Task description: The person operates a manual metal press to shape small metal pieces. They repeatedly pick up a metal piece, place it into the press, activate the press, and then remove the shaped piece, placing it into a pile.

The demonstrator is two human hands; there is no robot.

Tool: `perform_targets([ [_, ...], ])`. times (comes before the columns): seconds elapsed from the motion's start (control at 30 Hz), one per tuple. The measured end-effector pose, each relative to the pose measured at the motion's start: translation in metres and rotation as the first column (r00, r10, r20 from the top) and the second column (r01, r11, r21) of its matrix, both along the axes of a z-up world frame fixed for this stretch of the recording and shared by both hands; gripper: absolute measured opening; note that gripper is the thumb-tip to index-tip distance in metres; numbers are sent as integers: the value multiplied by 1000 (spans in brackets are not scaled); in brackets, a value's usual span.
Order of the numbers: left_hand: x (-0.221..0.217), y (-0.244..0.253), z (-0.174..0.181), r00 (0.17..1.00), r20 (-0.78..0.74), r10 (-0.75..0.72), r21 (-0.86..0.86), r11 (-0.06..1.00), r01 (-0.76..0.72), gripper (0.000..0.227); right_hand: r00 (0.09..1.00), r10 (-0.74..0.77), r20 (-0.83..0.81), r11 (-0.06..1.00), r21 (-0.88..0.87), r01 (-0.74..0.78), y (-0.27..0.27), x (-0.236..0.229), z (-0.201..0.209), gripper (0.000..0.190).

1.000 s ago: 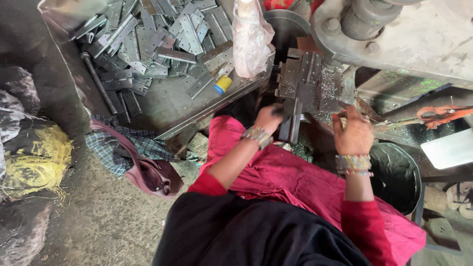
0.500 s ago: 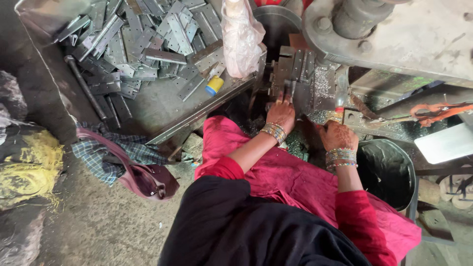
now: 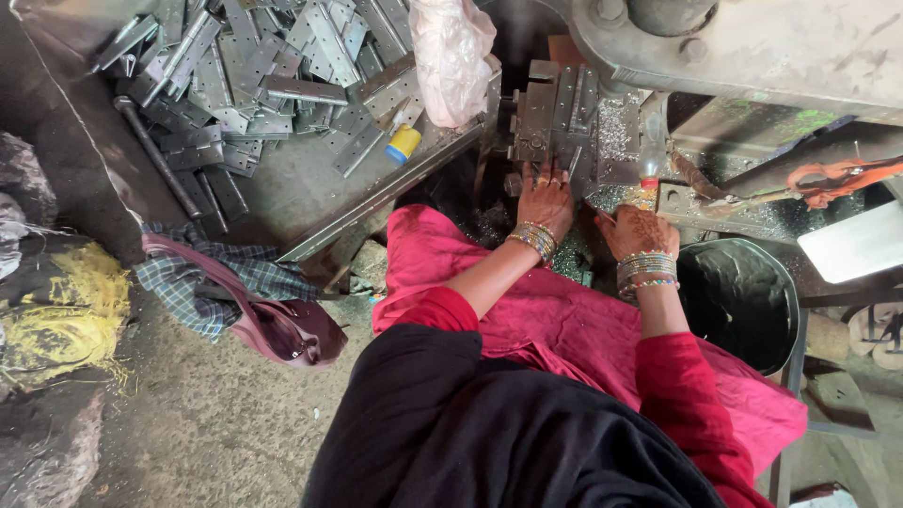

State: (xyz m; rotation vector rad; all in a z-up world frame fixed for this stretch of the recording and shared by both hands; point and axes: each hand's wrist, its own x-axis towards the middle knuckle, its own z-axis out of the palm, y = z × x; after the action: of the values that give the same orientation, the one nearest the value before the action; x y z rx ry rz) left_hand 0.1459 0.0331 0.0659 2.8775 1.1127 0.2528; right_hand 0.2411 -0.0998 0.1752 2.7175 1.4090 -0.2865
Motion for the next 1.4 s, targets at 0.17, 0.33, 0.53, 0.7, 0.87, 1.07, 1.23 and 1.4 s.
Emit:
perform_targets([
  [0.17,4,22,-2,1000,15,16,-42,999,-16,50,1000,-5,-6,999,-46,5,3,-1,-3,55],
  [0.33,2,19,-8,1000,-16,-26,-23,999,26,46,1000,-12,-29,997,-75,9,3,6,-4,56],
  [0.53,3,30,-18,998,-43,-54,0,999,54,45,996,57,-66,995,-72,-62,3,8,-10,55],
  [0.7,-8,15,-5,993,80,-83,31,996,81,43,998,34,-47,999,-25,-35,1,9,-4,53],
  [0.87,-22,5,-2,989,14,-144,120,983,141,48,999,33,-22,999,-8,-33,-2,4,-7,50],
  [1.07,7,45,-15,987,-11,-158,113,981,159,35,999,54,2,998,18,-54,-6,0,-8,53],
  [1.23,-15,33,-25,980,91,-178,180,971,159,44,998,55,-32,998,29,-54,-1,-7,1,50],
  [1.4,-2,34,-15,986,92,-138,179,977,120,35,999,4,-34,1000,15,-3,-12,-3,-25,55],
])
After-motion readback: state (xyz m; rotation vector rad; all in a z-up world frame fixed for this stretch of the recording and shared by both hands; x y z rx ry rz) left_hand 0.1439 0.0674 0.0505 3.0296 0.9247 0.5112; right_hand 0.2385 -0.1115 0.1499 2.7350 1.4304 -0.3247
